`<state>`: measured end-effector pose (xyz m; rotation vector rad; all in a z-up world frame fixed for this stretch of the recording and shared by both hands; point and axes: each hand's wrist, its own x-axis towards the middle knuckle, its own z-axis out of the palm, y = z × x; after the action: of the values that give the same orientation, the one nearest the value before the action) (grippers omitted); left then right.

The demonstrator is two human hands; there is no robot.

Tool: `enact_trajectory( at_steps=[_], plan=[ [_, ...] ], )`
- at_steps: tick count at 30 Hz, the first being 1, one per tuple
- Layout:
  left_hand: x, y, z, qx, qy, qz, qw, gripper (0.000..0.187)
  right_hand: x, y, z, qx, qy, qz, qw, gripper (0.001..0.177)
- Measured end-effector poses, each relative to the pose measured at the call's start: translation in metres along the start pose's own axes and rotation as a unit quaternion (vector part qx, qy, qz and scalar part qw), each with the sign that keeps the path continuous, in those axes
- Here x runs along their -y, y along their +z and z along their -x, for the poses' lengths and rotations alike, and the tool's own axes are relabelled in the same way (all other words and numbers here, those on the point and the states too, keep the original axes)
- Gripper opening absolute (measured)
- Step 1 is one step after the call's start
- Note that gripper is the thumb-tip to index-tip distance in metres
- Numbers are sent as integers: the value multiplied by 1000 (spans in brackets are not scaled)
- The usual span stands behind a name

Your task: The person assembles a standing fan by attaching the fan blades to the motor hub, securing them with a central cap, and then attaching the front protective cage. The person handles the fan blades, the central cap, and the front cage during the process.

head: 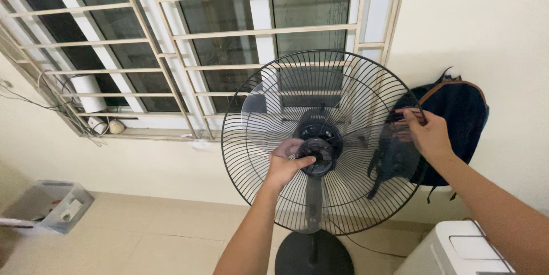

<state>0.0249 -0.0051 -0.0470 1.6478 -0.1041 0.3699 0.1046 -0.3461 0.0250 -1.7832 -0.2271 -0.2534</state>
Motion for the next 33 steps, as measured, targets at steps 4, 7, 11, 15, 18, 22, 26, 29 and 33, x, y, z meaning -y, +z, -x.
enact_trajectory(
  at_steps=[4, 7, 11, 15, 18, 22, 26, 29, 33],
  plan=[
    [4, -6, -6, -8, 82, -102, 991, 56, -1, 1, -3, 12, -5, -50, 999, 33],
    [3, -10, -11, 3, 108, -160, 981, 57, 0, 3, -3, -1, 8, -44, 999, 32],
    [-2, -11, -11, 30, 57, -201, 977, 55, 5, 3, 0, -10, 20, 4, 1000, 33],
    [-6, -12, -7, 42, 35, -217, 975, 53, 7, 3, -1, 1, 21, -29, 999, 32],
    [-7, -11, -8, 27, 24, -224, 974, 50, 5, 4, -1, 2, 12, -40, 999, 32],
    [-7, -14, -15, 42, 87, -125, 987, 50, 4, 3, 0, 4, -4, -26, 1000, 33],
    [-5, -13, -15, 41, 44, -102, 993, 50, 2, 3, -2, 1, 5, -17, 1000, 33],
    [-7, -14, -14, 47, 28, -73, 996, 53, -1, 2, -1, 13, -34, -25, 999, 33],
    [-13, -20, -15, 68, 56, -140, 986, 56, -4, 0, -3, 5, -9, -16, 1000, 34]
  ],
)
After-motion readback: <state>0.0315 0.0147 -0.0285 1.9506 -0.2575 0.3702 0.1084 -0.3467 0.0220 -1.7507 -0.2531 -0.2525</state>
